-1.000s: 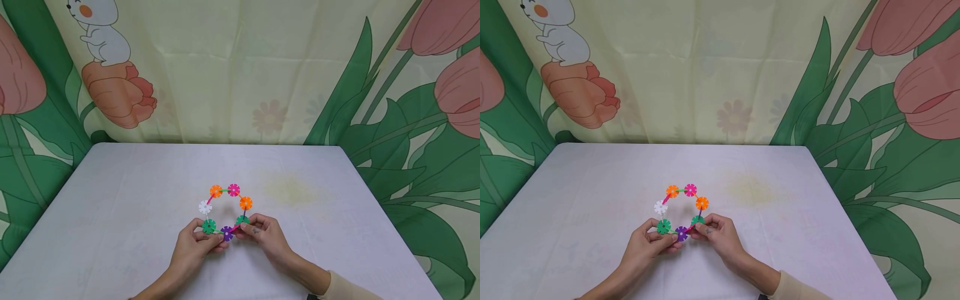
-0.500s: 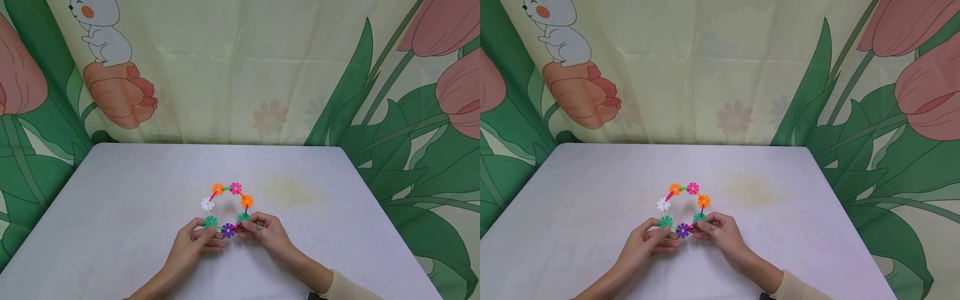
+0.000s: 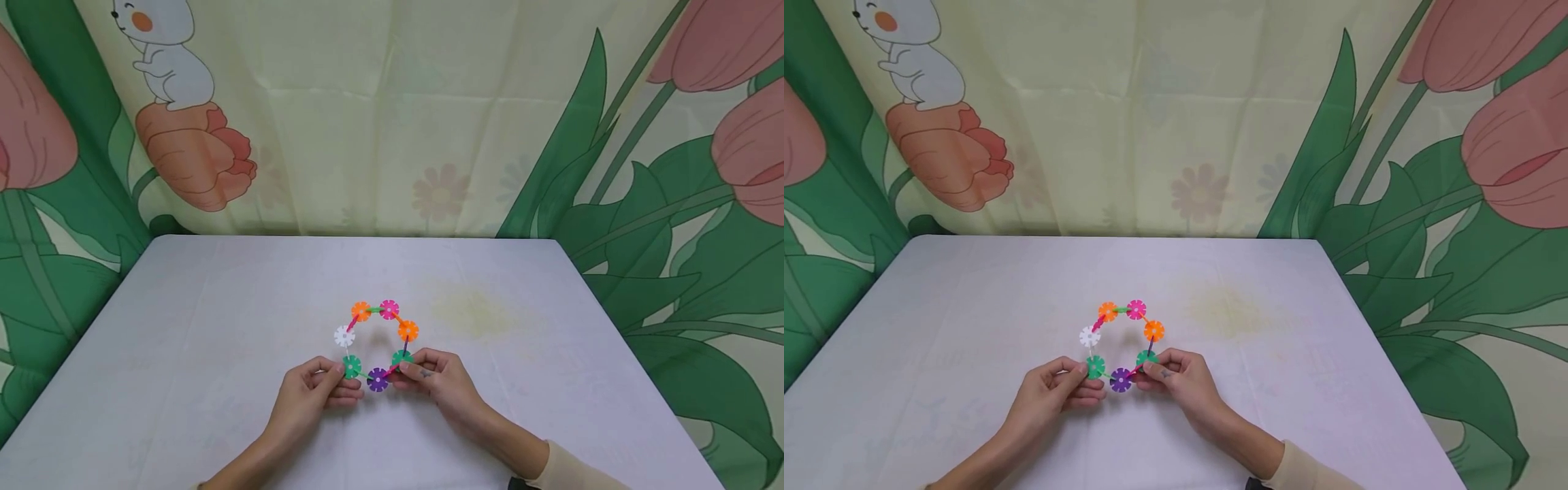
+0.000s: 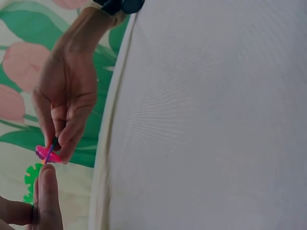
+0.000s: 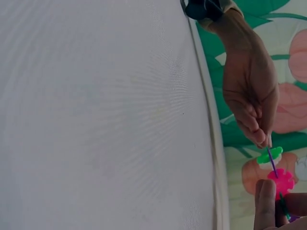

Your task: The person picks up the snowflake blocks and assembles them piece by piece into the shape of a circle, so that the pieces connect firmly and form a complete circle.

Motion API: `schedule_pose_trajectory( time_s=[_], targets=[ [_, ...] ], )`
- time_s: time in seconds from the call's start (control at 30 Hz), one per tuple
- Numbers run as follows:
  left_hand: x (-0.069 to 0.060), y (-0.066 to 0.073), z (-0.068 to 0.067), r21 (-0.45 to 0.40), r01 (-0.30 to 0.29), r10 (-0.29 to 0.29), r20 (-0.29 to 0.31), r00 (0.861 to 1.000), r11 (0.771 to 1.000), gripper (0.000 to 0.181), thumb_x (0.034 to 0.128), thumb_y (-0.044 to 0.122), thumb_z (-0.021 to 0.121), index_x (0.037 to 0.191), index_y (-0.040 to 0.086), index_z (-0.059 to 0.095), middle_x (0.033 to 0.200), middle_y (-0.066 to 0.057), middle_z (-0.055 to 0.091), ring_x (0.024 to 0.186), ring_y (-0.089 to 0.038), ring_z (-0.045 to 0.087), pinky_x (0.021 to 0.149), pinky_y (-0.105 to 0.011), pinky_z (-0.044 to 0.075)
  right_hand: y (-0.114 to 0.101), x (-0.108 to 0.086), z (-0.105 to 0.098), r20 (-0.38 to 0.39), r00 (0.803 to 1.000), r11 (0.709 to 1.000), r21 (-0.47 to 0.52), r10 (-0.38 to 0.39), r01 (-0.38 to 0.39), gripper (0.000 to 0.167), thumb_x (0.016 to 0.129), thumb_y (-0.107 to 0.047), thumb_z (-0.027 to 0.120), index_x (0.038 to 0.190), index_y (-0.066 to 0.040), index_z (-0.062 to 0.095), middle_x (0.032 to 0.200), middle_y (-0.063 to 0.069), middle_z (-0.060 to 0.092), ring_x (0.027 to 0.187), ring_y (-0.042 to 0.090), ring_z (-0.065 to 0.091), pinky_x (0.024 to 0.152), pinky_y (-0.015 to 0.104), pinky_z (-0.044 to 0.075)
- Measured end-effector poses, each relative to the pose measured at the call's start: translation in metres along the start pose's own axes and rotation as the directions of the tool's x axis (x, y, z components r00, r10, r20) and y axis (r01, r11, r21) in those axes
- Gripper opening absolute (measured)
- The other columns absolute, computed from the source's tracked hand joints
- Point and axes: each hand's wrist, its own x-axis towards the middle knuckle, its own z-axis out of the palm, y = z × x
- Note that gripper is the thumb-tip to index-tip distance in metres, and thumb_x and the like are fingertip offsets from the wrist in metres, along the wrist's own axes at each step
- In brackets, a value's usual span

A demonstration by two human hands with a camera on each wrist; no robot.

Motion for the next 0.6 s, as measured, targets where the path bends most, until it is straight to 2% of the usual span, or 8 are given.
schedule_pose_trajectory(
  time_s=[0.1,0.17,0.3,0.43,0.6],
  targets=[
    [0.003,0.0,-0.002,0.018,0.013,-0.013,0.014,1.0,1.0,0.026,0.1078,0.015,0.062,0.114,-0.01,0.062,0.102,-0.022,0.081,0.085,-0.027,0.082,0.08,-0.035,0.067,0.0,0.004,-0.004,0.017,1.0,0.999,-0.033,0.008,-0.008,0.027,0.1,-0.017,0.074,0.109,0.008,0.068,0.107,0.012,0.082,0.099,0.022,0.082,0.096,0.034,0.063],
    [0.005,0.0,-0.005,0.045,0.018,-0.019,0.028,0.999,0.999,0.027,0.1076,0.016,0.062,0.114,-0.01,0.063,0.099,-0.021,0.081,0.081,-0.025,0.081,0.078,-0.034,0.067,0.0,0.008,-0.008,0.034,0.999,0.996,-0.09,0.009,-0.006,0.029,0.102,-0.019,0.071,0.113,0.008,0.069,0.109,0.015,0.081,0.102,0.026,0.082,0.097,0.034,0.063],
    [0.014,0.003,-0.011,0.146,0.028,-0.037,0.06,0.998,0.989,0.027,0.1068,0.019,0.064,0.113,-0.007,0.067,0.095,-0.016,0.08,0.069,-0.02,0.075,0.067,-0.034,0.066,-0.003,0.017,-0.017,0.058,0.998,0.978,-0.208,0.015,-0.002,0.031,0.105,-0.022,0.067,0.115,0.008,0.07,0.108,0.019,0.081,0.096,0.028,0.082,0.092,0.035,0.065],
    [0.024,0.008,-0.016,0.316,0.025,-0.053,0.078,0.996,0.949,0.022,0.1053,0.021,0.066,0.104,0.0,0.072,0.088,-0.009,0.08,0.058,-0.016,0.065,0.052,-0.031,0.057,-0.004,0.026,-0.024,0.064,0.997,0.958,-0.285,0.041,-0.021,0.028,0.106,-0.018,0.066,0.11,0.008,0.071,0.1,0.018,0.079,0.079,0.021,0.08,0.079,0.037,0.067],
    [0.036,0.011,-0.016,0.468,0.012,-0.061,0.09,0.994,0.884,0.018,0.1042,0.02,0.067,0.095,0.006,0.073,0.077,-0.002,0.076,0.051,-0.013,0.059,0.048,-0.027,0.048,-0.002,0.032,-0.029,0.057,0.998,0.905,-0.426,0.039,-0.011,0.023,0.106,-0.017,0.065,0.1,0.004,0.072,0.085,0.012,0.075,0.061,0.016,0.072,0.064,0.036,0.066]
  ],
)
